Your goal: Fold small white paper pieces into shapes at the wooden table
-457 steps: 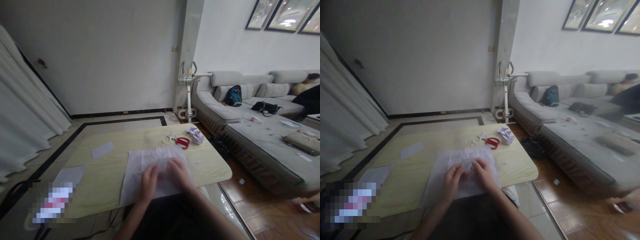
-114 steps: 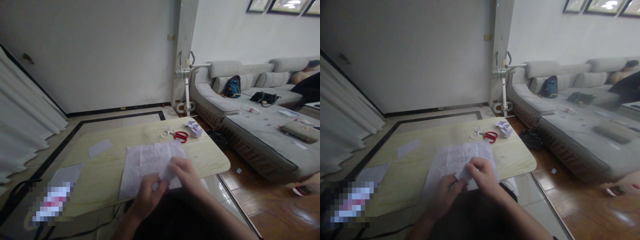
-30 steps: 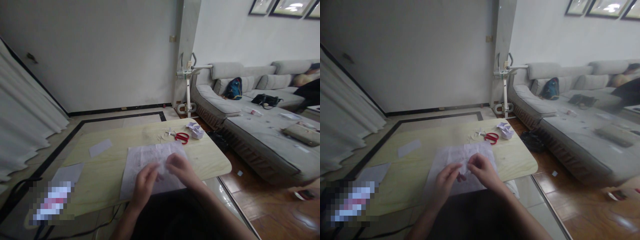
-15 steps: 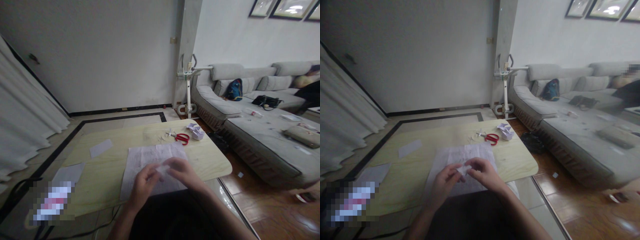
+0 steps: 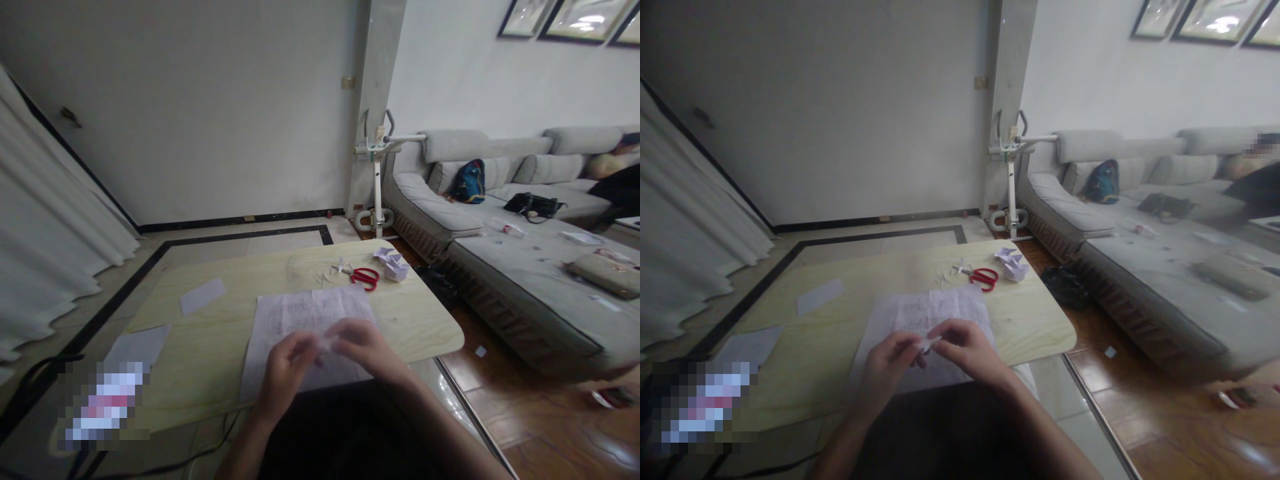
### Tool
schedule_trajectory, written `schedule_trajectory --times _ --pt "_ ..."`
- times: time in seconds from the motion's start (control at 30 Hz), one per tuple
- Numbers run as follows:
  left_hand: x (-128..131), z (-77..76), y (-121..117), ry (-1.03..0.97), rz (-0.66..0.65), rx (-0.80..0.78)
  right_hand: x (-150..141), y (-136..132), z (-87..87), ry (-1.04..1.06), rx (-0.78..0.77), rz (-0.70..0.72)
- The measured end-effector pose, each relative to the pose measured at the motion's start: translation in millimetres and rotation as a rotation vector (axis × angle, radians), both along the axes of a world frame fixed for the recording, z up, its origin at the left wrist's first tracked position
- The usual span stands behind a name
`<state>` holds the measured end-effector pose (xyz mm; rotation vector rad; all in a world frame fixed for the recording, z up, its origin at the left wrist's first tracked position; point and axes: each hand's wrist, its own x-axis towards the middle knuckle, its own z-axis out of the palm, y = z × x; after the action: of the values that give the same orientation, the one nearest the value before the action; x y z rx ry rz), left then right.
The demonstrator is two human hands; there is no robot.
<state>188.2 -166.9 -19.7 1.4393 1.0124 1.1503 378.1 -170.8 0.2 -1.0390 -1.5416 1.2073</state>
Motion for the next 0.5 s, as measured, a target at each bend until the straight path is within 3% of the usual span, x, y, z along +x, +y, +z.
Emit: schedule_trajectory --times 0.33,0.5 --pt "-4.1 -3.9 1.2 0.068 -0.053 0.014 -1.1 0.6 -1.1 0.014 -0.023 -0.035" --pt "-5.2 -8.6 6.4 0.153 -0.045 0.154 -2.1 3.6 -7.5 0.061 -0.009 -0.062"
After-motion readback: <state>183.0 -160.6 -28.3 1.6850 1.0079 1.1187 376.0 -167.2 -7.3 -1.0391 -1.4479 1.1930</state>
